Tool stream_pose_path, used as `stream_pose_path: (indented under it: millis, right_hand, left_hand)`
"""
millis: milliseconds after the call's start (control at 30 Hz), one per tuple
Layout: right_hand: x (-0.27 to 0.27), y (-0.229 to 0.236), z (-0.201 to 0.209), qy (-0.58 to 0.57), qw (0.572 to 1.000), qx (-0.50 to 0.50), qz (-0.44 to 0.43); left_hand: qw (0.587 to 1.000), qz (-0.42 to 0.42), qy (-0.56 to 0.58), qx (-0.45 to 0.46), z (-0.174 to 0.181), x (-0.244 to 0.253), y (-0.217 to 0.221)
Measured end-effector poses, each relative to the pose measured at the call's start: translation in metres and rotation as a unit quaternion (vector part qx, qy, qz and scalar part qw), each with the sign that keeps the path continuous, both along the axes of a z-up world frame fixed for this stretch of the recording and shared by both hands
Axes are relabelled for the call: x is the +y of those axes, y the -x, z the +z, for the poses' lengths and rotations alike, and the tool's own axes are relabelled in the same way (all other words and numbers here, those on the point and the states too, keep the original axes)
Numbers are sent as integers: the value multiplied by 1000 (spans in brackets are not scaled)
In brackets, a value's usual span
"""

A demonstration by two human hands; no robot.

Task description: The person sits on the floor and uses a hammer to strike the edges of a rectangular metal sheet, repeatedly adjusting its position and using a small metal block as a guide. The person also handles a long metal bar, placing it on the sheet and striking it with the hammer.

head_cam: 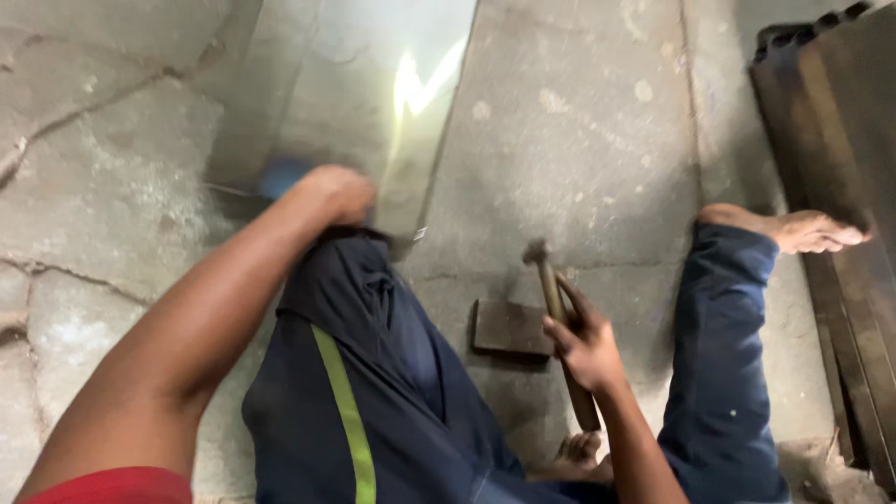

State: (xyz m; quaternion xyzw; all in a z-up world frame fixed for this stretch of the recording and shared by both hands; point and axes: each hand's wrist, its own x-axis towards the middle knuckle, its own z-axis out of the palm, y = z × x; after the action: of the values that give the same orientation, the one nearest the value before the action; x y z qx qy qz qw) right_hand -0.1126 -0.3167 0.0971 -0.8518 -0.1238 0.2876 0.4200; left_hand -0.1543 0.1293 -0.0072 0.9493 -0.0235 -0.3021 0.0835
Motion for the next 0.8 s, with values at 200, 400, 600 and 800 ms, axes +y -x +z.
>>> stream_pose_path:
  millis: [200, 400, 600, 800]
  right_hand:
    - [-28, -7, -34, -88, 988, 43, -123]
    - [-24, -2, -67, -120, 982, 42, -138]
    - [-25, -9, -79, -97, 989, 20, -112]
    - [-39, -14, -97, -89, 992, -57, -66]
  left_hand:
    - [965, 249, 42, -68, 34, 8, -24]
    - [881, 382, -38, -276, -13, -76, -102]
    - [898, 284, -144, -303, -53, -60, -111]
    - [917, 175, -146, -327, -52, -18, -73]
